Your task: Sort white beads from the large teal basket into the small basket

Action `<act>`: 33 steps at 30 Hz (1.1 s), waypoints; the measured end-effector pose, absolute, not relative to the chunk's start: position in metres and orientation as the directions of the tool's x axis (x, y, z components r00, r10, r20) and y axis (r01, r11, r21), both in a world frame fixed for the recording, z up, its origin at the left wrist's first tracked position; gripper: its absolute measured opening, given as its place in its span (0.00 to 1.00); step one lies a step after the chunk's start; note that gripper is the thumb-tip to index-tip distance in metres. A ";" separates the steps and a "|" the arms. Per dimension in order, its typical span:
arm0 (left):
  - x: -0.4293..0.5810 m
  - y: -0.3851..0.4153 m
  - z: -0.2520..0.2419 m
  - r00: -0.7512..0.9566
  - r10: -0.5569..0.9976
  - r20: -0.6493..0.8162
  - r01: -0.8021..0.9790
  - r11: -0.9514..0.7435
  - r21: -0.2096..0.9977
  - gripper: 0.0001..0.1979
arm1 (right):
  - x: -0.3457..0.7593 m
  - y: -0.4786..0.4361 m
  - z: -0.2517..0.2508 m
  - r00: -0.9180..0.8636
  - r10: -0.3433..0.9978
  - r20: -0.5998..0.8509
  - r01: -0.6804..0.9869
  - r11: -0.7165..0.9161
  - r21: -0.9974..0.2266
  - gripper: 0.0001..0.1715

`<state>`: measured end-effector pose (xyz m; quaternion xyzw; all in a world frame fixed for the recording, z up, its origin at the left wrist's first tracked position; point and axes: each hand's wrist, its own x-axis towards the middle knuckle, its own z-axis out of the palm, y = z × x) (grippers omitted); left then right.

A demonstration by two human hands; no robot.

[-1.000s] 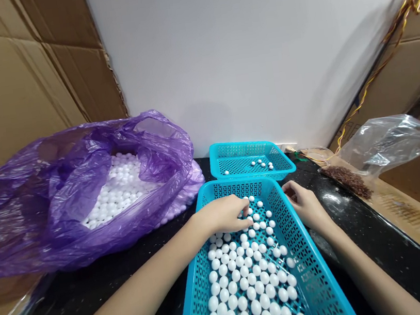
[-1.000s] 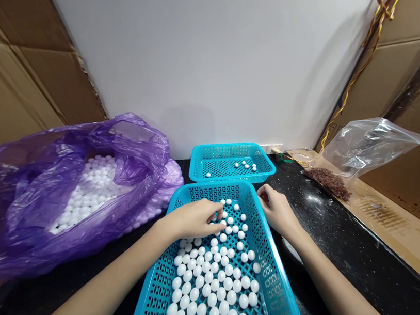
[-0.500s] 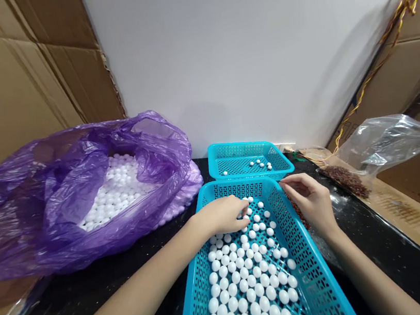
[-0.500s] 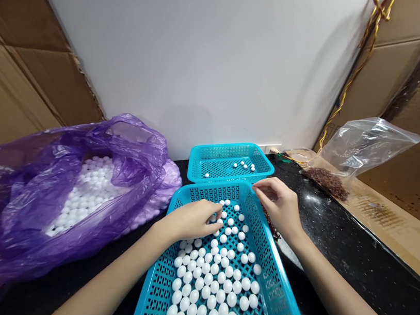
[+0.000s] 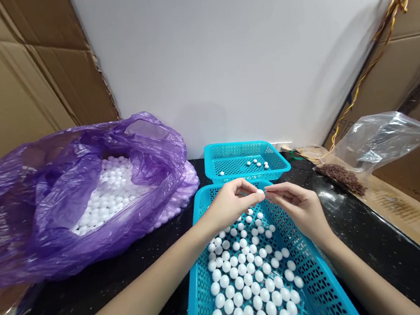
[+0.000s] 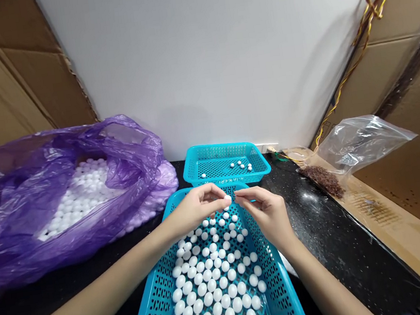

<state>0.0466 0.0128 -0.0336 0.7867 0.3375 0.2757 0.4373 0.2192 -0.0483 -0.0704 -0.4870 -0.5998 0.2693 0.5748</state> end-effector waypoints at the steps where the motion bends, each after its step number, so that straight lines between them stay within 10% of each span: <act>1: 0.047 0.012 -0.033 0.607 0.785 0.121 0.233 -0.321 0.918 0.12 | 0.218 -0.048 -0.070 0.139 0.898 0.417 0.264 0.372 -0.890 0.08; 14: 0.048 0.015 -0.039 0.561 0.824 0.079 0.084 -0.151 0.985 0.10 | 0.214 -0.048 -0.069 0.176 0.919 0.354 0.196 0.320 -0.927 0.07; 33: 0.049 0.002 -0.034 0.600 0.757 0.260 0.215 -0.465 0.859 0.09 | 0.212 -0.051 -0.061 0.151 0.888 0.434 0.203 0.401 -0.893 0.08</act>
